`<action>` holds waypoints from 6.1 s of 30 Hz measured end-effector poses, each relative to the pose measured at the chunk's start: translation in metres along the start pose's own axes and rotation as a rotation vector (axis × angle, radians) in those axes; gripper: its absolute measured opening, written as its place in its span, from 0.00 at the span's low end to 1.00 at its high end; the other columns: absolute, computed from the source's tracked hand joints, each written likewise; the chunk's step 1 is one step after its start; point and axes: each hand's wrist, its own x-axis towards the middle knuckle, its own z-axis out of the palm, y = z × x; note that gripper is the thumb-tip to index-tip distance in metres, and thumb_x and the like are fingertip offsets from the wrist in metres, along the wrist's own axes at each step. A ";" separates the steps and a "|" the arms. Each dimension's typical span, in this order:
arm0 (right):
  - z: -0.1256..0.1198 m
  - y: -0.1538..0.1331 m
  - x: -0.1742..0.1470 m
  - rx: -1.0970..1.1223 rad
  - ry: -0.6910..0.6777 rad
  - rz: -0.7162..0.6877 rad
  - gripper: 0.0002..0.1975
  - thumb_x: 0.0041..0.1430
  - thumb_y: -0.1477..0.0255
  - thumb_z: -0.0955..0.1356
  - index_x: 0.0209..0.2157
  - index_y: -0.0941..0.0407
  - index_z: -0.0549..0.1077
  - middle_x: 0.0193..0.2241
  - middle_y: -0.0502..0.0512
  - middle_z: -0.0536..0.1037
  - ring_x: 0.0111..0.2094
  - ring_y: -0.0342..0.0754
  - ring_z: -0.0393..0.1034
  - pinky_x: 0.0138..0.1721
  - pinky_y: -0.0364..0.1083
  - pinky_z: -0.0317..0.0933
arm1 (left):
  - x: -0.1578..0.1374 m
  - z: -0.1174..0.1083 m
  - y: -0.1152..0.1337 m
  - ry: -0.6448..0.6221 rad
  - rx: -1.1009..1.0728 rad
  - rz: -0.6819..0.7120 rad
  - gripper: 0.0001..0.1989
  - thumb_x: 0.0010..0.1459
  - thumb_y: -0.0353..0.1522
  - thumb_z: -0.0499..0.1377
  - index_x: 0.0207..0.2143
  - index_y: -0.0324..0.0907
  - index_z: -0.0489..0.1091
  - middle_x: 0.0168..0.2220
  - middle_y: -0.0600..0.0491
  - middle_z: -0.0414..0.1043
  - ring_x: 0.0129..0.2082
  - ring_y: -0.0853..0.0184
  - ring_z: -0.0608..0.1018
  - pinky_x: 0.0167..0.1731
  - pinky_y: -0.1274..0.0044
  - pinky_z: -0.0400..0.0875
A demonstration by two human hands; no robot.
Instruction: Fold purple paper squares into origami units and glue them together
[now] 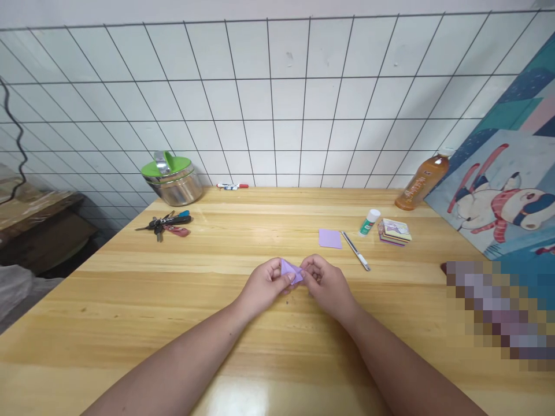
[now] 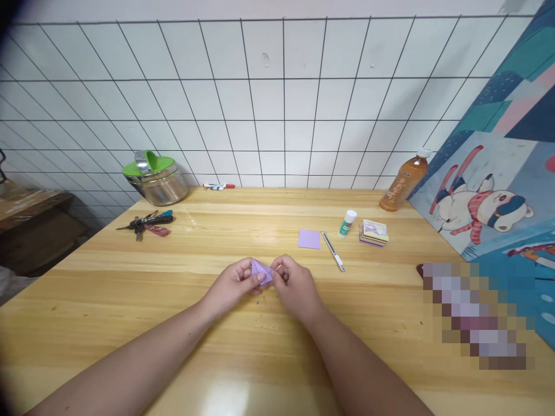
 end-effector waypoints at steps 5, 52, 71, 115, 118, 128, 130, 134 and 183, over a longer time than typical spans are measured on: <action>-0.004 -0.002 -0.002 -0.011 0.018 -0.042 0.11 0.55 0.74 0.61 0.41 0.53 0.63 0.25 0.47 0.72 0.20 0.41 0.65 0.22 0.40 0.62 | 0.001 -0.002 0.001 0.001 -0.099 -0.049 0.14 0.45 0.38 0.65 0.31 0.37 0.69 0.27 0.51 0.74 0.26 0.70 0.74 0.29 0.79 0.66; -0.005 0.001 0.001 0.053 0.046 -0.130 0.14 0.51 0.75 0.65 0.41 0.54 0.66 0.31 0.51 0.74 0.32 0.43 0.71 0.28 0.40 0.68 | 0.000 -0.004 0.001 -0.090 0.020 0.046 0.16 0.49 0.40 0.62 0.37 0.39 0.73 0.35 0.49 0.76 0.35 0.65 0.76 0.35 0.78 0.66; 0.004 -0.005 0.001 -0.125 0.183 -0.114 0.07 0.50 0.70 0.67 0.33 0.52 0.75 0.28 0.49 0.77 0.24 0.42 0.68 0.27 0.42 0.63 | 0.001 0.002 0.002 0.017 -0.128 -0.017 0.16 0.44 0.37 0.66 0.34 0.37 0.71 0.30 0.51 0.76 0.31 0.69 0.75 0.34 0.79 0.66; -0.008 -0.001 0.001 -0.168 0.184 -0.329 0.10 0.58 0.73 0.64 0.40 0.52 0.74 0.37 0.51 0.77 0.36 0.43 0.71 0.39 0.42 0.63 | -0.003 -0.003 0.002 -0.016 -0.200 -0.133 0.15 0.53 0.39 0.60 0.37 0.37 0.70 0.36 0.46 0.76 0.34 0.67 0.78 0.37 0.76 0.70; -0.007 -0.001 0.001 -0.101 0.182 -0.227 0.11 0.54 0.73 0.67 0.41 0.52 0.74 0.36 0.51 0.77 0.26 0.42 0.69 0.29 0.41 0.64 | -0.003 -0.003 0.002 -0.029 -0.158 -0.123 0.15 0.51 0.40 0.61 0.36 0.37 0.71 0.36 0.46 0.76 0.34 0.66 0.77 0.36 0.76 0.70; -0.006 0.000 0.004 0.057 0.063 -0.062 0.05 0.49 0.68 0.68 0.26 0.56 0.73 0.22 0.49 0.73 0.22 0.41 0.64 0.23 0.39 0.58 | -0.004 -0.004 0.005 -0.045 -0.131 0.070 0.19 0.49 0.41 0.62 0.41 0.40 0.68 0.42 0.46 0.72 0.42 0.63 0.74 0.42 0.73 0.67; -0.006 0.000 0.004 0.090 0.019 -0.020 0.06 0.49 0.68 0.68 0.24 0.56 0.72 0.20 0.48 0.72 0.21 0.40 0.62 0.22 0.39 0.57 | -0.004 -0.004 0.005 -0.077 -0.021 0.116 0.19 0.46 0.39 0.64 0.40 0.40 0.68 0.38 0.48 0.73 0.38 0.65 0.74 0.38 0.75 0.67; -0.005 -0.003 0.003 0.154 0.002 0.038 0.07 0.48 0.68 0.68 0.24 0.57 0.71 0.17 0.46 0.69 0.20 0.40 0.61 0.20 0.38 0.55 | -0.004 -0.003 0.001 -0.052 0.142 0.080 0.14 0.47 0.38 0.64 0.33 0.39 0.68 0.29 0.52 0.72 0.28 0.69 0.74 0.30 0.78 0.66; -0.005 -0.012 -0.005 -0.319 0.021 -0.291 0.07 0.51 0.77 0.64 0.32 0.53 0.72 0.30 0.50 0.73 0.28 0.42 0.67 0.29 0.41 0.60 | -0.002 0.003 0.005 0.072 -0.010 0.022 0.15 0.41 0.30 0.66 0.34 0.39 0.69 0.24 0.54 0.74 0.26 0.68 0.76 0.29 0.78 0.67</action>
